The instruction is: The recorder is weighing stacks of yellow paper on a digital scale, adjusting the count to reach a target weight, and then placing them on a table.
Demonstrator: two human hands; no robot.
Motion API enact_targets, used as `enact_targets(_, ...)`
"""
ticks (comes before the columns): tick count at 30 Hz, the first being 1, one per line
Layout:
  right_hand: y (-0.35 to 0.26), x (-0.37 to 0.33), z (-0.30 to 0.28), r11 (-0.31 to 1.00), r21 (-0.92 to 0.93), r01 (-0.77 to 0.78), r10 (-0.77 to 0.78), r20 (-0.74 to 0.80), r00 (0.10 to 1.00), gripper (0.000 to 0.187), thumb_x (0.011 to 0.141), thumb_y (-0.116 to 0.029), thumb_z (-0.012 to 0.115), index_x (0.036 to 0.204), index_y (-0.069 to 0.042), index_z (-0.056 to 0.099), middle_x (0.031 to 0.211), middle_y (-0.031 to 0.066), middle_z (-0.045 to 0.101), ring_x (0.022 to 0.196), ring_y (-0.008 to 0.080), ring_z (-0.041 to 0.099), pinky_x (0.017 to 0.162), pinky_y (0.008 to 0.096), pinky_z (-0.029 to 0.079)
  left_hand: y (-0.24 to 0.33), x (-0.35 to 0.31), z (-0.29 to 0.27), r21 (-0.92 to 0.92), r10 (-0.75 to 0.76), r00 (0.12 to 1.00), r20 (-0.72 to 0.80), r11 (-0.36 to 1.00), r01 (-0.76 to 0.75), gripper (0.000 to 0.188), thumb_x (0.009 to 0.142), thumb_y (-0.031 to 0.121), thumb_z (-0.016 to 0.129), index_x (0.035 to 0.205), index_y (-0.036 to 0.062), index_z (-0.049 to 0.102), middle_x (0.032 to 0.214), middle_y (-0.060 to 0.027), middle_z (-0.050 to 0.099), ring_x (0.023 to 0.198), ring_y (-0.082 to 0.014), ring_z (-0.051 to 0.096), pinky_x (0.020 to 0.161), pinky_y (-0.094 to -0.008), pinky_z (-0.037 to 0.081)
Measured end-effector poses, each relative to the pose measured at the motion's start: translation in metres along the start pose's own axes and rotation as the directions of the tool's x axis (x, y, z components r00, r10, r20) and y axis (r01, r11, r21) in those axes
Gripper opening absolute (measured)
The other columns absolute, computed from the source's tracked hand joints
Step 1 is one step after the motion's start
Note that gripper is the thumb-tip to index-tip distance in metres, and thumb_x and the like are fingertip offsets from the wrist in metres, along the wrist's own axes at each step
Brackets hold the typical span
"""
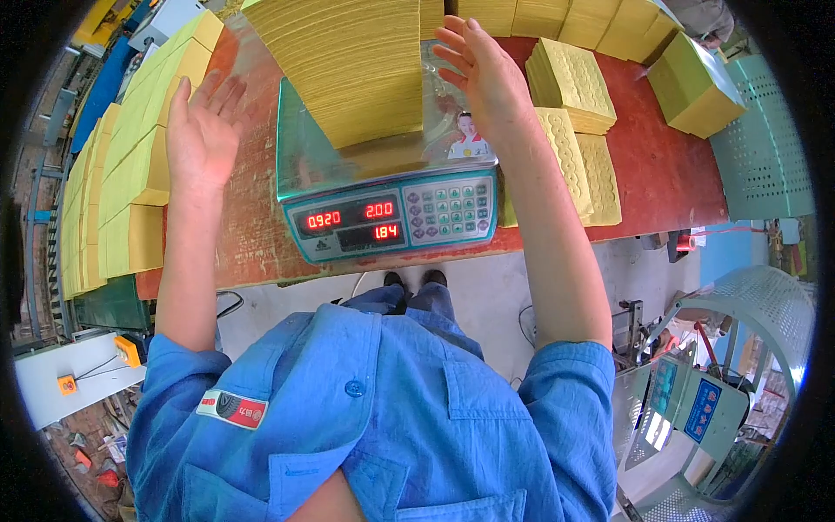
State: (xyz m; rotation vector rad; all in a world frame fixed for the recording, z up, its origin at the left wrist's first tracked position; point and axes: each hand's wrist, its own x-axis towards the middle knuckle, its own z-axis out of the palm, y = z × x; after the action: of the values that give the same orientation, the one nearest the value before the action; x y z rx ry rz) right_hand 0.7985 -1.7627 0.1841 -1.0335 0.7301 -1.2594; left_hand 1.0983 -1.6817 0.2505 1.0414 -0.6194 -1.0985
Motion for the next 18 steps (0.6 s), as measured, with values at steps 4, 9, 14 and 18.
enact_targets(4, -0.002, 0.001, -0.002, 0.997, 0.076, -0.012, 0.01, 0.035, 0.999, 0.052, 0.101, -0.042, 0.046, 0.138, -0.005, 0.048, 0.136, 0.0108, 0.055, 0.121, 0.0225, 0.052, 0.1, 0.0374, 0.04, 0.026, -0.01, 0.031, 0.051, 0.336, 0.928, 0.158, 0.936, -0.348, 0.062, 0.095, 0.04, 0.057, 0.139, -0.0021, 0.045, 0.139, -0.0143, 0.05, 0.133, -0.0247, 0.042, 0.115, -0.0437, 0.025)
enact_targets(9, 0.005, -0.016, 0.005, 0.986, 0.149, -0.074, 0.07, 0.035, 0.997, 0.051, 0.101, -0.041, 0.046, 0.137, -0.005, 0.05, 0.133, 0.011, 0.056, 0.122, 0.0227, 0.052, 0.099, 0.037, 0.041, 0.047, -0.008, 0.083, 0.376, 0.536, 0.49, 0.688, 0.313, -0.872, 0.034, 0.085, 0.025, 0.074, 0.111, 0.0039, 0.068, 0.116, -0.0098, 0.066, 0.111, -0.019, 0.06, 0.099, -0.0318, 0.043)
enact_targets(14, -0.009, -0.04, 0.01, 0.987, 0.133, -0.092, 0.097, -0.035, 0.995, 0.045, 0.103, -0.035, 0.044, 0.134, -0.004, 0.052, 0.13, 0.0132, 0.058, 0.119, 0.0238, 0.055, 0.098, 0.038, 0.044, 0.053, -0.001, 0.097, 0.535, 0.326, 0.64, 0.696, 0.359, -0.765, 0.024, 0.083, 0.01, 0.073, 0.105, 0.0047, 0.069, 0.116, -0.0068, 0.066, 0.113, -0.0181, 0.059, 0.102, -0.0321, 0.041)
enact_targets(18, -0.014, -0.051, 0.004, 0.988, 0.136, -0.068, 0.078, -0.069, 0.995, 0.043, 0.103, -0.033, 0.044, 0.134, -0.003, 0.052, 0.129, 0.0131, 0.059, 0.118, 0.0233, 0.056, 0.097, 0.0371, 0.045, 0.06, 0.002, 0.102, 0.526, 0.326, 0.576, 0.75, 0.235, -0.817, 0.016, 0.083, 0.011, 0.073, 0.096, 0.0031, 0.069, 0.11, -0.0075, 0.068, 0.107, -0.0188, 0.061, 0.099, -0.0314, 0.043)
